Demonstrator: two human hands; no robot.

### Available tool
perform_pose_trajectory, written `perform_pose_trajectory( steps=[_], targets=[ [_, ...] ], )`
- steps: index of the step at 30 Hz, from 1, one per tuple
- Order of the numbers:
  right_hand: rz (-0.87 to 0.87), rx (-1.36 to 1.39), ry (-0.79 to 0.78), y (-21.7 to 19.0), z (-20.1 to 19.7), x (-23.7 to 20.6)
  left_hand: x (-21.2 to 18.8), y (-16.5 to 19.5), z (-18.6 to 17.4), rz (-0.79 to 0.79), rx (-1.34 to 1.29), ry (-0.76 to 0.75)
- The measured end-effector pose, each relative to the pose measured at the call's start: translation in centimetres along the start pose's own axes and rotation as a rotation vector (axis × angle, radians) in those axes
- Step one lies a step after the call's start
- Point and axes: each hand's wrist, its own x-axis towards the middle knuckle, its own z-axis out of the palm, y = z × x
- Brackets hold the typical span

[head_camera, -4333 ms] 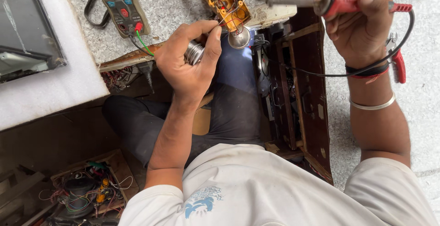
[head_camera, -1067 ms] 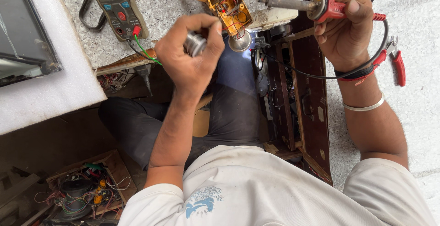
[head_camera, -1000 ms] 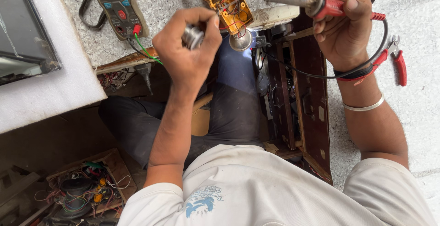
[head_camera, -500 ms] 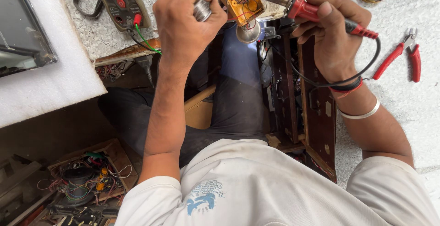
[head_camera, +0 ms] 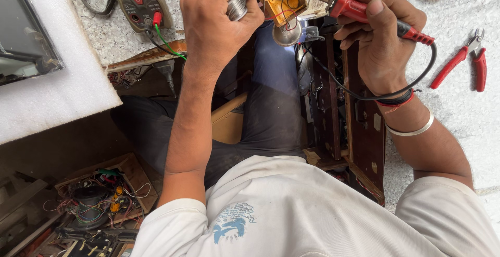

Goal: The person repairs a yellow electronic device on a workbench, holding its open casing and using a soldering iron to solder wires and components on the internal circuitry. They then use multimeter test probes on the device, handle a green wire, and reposition the casing while continuing to work on the internal parts.

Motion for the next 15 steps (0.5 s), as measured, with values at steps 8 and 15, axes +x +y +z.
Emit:
perform_pose_trajectory(
  steps=[8,15],
  targets=[
    [0.008,0.012,-0.002,0.05,0.18,0.05,-0.07,-0.06,0.03,-0.006,-0.023,0.010],
    [0.033,0.023,0.013,-0.33,0.51,-0.05,-0.13,-0.33,0.10,0.002,-0.029,0.008]
  ],
)
